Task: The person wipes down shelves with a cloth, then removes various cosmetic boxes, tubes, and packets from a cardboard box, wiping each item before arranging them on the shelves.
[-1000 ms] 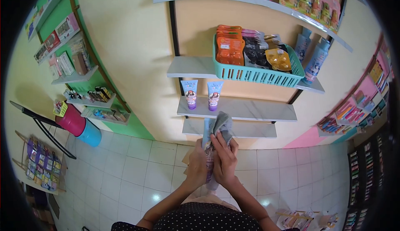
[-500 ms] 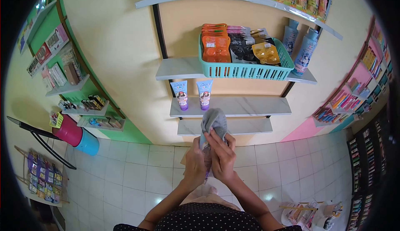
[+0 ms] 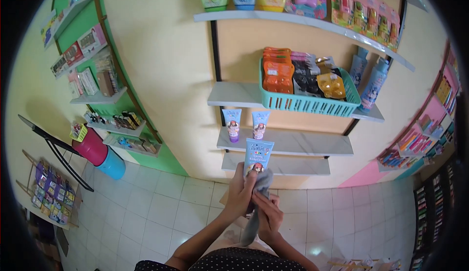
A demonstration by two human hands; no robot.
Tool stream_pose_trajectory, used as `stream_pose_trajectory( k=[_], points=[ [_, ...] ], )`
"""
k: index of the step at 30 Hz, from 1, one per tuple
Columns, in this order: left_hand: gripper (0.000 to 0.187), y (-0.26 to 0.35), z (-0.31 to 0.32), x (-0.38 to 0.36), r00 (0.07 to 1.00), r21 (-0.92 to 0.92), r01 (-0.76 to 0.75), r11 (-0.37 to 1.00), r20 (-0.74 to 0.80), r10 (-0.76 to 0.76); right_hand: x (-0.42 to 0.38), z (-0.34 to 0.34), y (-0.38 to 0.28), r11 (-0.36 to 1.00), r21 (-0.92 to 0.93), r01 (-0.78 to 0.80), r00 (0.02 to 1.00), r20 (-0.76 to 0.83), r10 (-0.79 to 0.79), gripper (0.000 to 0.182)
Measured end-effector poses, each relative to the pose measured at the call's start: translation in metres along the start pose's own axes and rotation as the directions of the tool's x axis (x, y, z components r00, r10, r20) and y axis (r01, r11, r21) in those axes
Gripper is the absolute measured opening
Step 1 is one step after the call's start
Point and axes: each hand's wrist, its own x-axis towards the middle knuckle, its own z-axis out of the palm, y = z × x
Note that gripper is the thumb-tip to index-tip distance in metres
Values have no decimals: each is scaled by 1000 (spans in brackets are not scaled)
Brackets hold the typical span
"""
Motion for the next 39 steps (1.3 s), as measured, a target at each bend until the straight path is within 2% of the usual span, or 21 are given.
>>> stream_pose_trajectory(
  k=[1, 2, 3, 4, 5, 7, 8, 9, 12, 15, 18, 22, 25, 28, 30, 33, 37, 39],
  points=[
    [30, 4, -3, 9, 999, -5, 34, 999, 34, -34, -6, -2, 1, 995, 47, -82, 996, 46, 80, 30],
    [29, 9, -8, 21, 995, -7, 69, 998, 68, -68, -10, -3, 3, 996, 58, -67, 997, 53, 64, 30],
    [36, 23, -13, 36, 965, -107, 260, 960, 60, -255, -16, -5, 5, 988, 92, -121, 993, 18, 120, 29],
    [44, 25, -22, 57, 981, -136, 180, 974, 99, -168, -21, -8, 7, 976, 127, -176, 984, -15, 179, 28],
    [35, 8, -34, 88, 993, -70, -91, 993, 66, 96, -25, -11, 8, 977, 135, -168, 985, -9, 170, 28],
    [37, 33, -48, 143, 977, -92, -194, 977, 74, 201, -30, -18, 7, 957, 164, -239, 966, -61, 252, 28],
    [36, 40, -58, 169, 961, -107, -240, 965, 112, 252, -31, -21, 6, 958, 168, -231, 968, -62, 244, 28],
    [28, 54, -57, 189, 965, -215, -235, 948, 67, 255, -31, -24, 4, 961, 153, -230, 965, -94, 246, 29],
    [24, 51, -73, 250, 950, -174, -285, 943, 80, 302, -35, -28, 2, 958, 148, -243, 952, -153, 266, 30],
    [23, 41, -79, 273, 942, -176, -291, 941, 121, 314, -42, -32, 4, 952, 144, -268, 935, -198, 294, 30],
    [30, 30, -85, 284, 934, -134, -296, 946, 167, 315, -40, -37, -3, 950, 115, -289, 924, -228, 309, 30],
    [31, 22, -85, 290, 934, -124, -286, 950, 185, 305, -43, -39, -2, 928, 122, -352, 893, -252, 372, 29],
    [30, 18, -86, 291, 938, -109, -265, 958, 199, 283, -42, -39, -2, 931, 105, -349, 900, -238, 364, 29],
    [27, 13, -87, 291, 933, -165, -317, 934, 124, 338, -44, -37, 1, 932, 116, -344, 904, -229, 362, 29],
    [29, 17, -88, 290, 937, -138, -313, 940, 114, 329, -46, -36, 4, 934, 118, -338, 906, -229, 356, 29],
    [30, 22, -91, 288, 939, 29, -332, 943, 102, 327, -45, -35, 3, 936, 126, -330, 910, -221, 350, 30],
    [30, 21, -103, 285, 930, 101, -357, 929, 134, 343, -43, -35, 3, 929, 137, -344, 904, -218, 367, 30],
    [31, 24, -111, 271, 909, 462, -372, 805, 7, 416, -41, -36, 2, 928, 136, -346, 903, -219, 369, 30]
  ],
)
